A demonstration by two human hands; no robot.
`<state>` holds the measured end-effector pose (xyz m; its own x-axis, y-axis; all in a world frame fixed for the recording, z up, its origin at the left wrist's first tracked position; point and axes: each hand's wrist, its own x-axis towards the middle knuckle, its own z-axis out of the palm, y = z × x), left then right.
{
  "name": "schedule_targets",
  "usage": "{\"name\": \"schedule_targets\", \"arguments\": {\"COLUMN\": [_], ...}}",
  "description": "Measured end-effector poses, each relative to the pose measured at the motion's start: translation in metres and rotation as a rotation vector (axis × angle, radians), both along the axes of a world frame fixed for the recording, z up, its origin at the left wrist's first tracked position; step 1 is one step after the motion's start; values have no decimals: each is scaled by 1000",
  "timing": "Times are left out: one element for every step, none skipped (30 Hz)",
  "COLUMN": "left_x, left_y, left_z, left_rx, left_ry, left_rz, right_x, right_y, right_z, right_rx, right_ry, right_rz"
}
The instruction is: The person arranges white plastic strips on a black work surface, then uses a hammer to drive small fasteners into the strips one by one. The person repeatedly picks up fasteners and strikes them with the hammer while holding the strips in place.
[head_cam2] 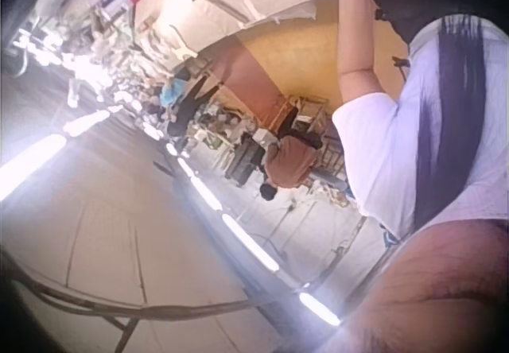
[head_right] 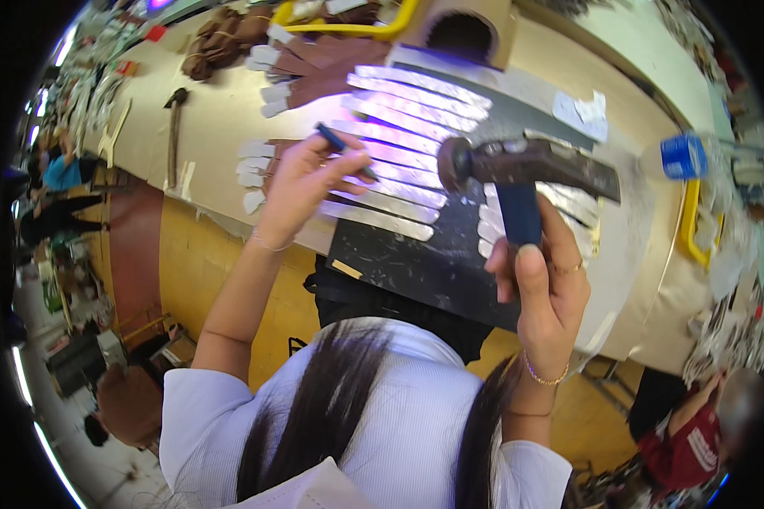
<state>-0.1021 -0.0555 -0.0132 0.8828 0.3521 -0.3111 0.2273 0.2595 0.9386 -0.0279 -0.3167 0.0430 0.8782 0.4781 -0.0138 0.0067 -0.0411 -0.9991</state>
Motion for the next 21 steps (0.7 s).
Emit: {"name": "schedule_targets", "arguments": {"left_x": [-4, -6, -6, -4, -2, 0, 3, 6, 9, 11, 11, 13, 14, 14, 14, 13, 12, 11, 10, 9, 9], "left_y": [3, 5, 5, 2, -1, -1, -4, -8, -11, -14, -16, -18, -18, -19, -20, -20, -20, -21, -22, -23, -24], "left_z": [-3, -6, -8, -11, -13, -14, -16, -21, -26, -31, -34, -34, -35, -35, -36, -37, -38, -40, -41, -43, -44], "left_rx": [23, 46, 75, 91, 107, 131, 117, 114, 114, 113, 193, 233, 274, 314, 310, 306, 302, 292, 282, 272, 276], "left_ry": [9, 16, -2, 6, 12, 12, 10, -3, -19, -34, -27, -20, -14, -7, 1, 10, 19, 15, 11, 7, 15], "left_rz": [-2, 0, 2, -7, -14, -13, -7, -9, -8, -7, -17, -27, -37, -47, -54, -61, -67, -61, -55, -48, -62], "right_x": [2, 3, 5, 6, 7, 7, 7, 7, 7, 7, 6, 6, 6, 6, 6, 6, 6, 7, 7, 7, 8], "right_y": [2, 3, 5, 4, 3, 5, 6, 6, 6, 6, 6, 5, 4, 5, 6, 6, 5, 4, 4, 5, 6], "right_z": [0, 0, -2, -4, -5, -6, -5, -5, -4, -4, -4, -5, -5, -4, -4, -4, -4, -5, -6, -6, -6], "right_rx": [7, 14, 24, 25, 26, 35, 25, 18, 14, 10, 8, 4, -1, -3, -6, -8, -11, -11, -12, -7, 0], "right_ry": [11, 20, 26, 33, 40, 39, 46, 57, 66, 76, 77, 78, 79, 81, 83, 85, 86, 85, 85, 88, 89], "right_rz": [-14, -25, -34, -35, -33, -24, -37, -38, -36, -34, -28, -28, -28, -36, -43, -50, -46, -39, -32, -31, -33]}}
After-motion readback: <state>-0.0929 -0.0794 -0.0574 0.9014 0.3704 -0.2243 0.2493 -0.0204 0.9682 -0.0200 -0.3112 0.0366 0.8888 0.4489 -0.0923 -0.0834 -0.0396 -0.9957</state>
